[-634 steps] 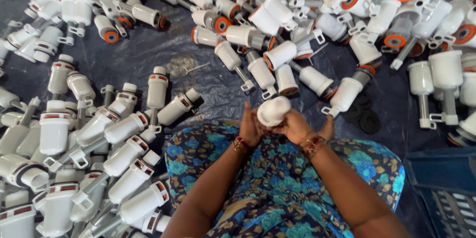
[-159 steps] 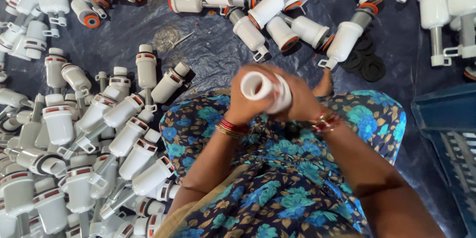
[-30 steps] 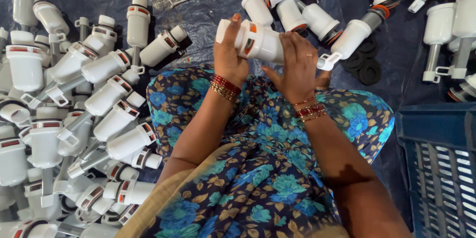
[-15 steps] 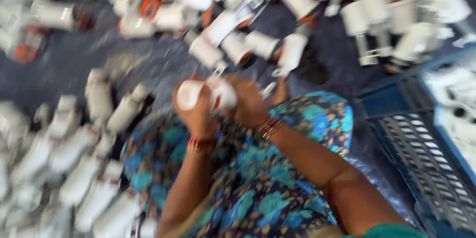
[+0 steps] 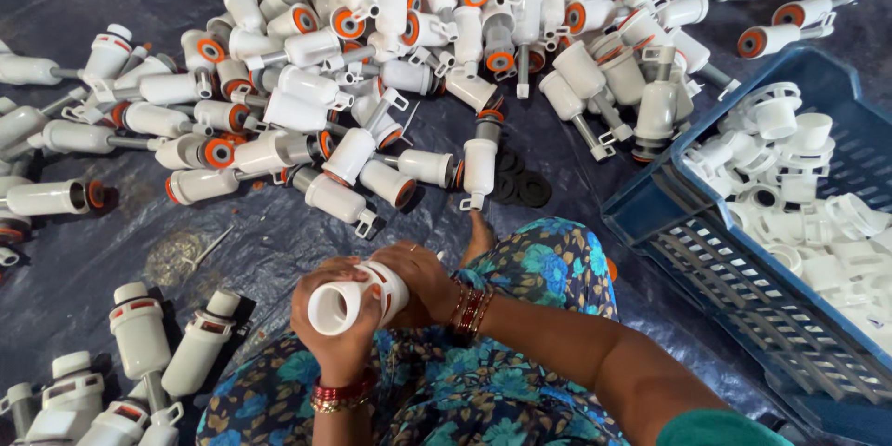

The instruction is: The person sits on a tarp and assembles white cylindrical plastic parts with orange rings and black rubber gaskets. They pick up a cylinder, insert a gasket, attach a white cap, and place the finished unit aside, repeating this process for multiple units.

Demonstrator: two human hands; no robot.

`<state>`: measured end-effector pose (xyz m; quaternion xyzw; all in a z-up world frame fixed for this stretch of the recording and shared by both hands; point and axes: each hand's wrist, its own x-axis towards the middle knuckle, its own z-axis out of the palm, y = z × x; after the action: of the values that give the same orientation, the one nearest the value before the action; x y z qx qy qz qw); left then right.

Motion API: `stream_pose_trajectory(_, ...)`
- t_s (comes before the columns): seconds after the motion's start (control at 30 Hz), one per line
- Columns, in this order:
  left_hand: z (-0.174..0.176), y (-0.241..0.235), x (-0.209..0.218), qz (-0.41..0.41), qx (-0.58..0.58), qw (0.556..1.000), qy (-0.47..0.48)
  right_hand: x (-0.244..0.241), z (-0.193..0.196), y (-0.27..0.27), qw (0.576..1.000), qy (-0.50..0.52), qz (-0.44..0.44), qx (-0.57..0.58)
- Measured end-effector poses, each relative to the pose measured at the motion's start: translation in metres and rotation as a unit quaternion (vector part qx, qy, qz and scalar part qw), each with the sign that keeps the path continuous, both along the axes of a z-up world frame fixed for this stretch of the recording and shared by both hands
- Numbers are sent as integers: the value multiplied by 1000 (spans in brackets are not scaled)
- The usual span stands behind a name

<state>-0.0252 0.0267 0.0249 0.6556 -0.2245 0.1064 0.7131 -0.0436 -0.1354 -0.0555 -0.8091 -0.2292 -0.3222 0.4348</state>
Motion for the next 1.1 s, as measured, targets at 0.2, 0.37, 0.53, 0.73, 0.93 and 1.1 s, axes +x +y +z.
stream_pose_trajectory(0.2, -16, -4, 21, 19, 11, 999, -25, 16, 11, -6, 985, 163, 38, -48)
stream_pose_trajectory(0.37, -52, -19, 41, 121, 171, 976, -57, 51, 13, -87, 953, 255, 19, -161)
stream_pose_trajectory(0.53, -81, -25, 54, 58, 230, 970, -51, 80, -28, -227, 892, 423, -81, -137)
stream_pose_trajectory(0.73, -93, -25, 63, 67, 237, 968, -56, 52, -127, -324, 795, 499, -188, -288)
stream_pose_trajectory(0.93, -94, -19, 69, 109, 200, 973, -26, 21, -173, -332, 792, 504, -202, -279)
stream_pose_trajectory(1.1, -96, -19, 70, 116, 194, 973, -42, 13, -175, -326, 793, 471, -217, -320)
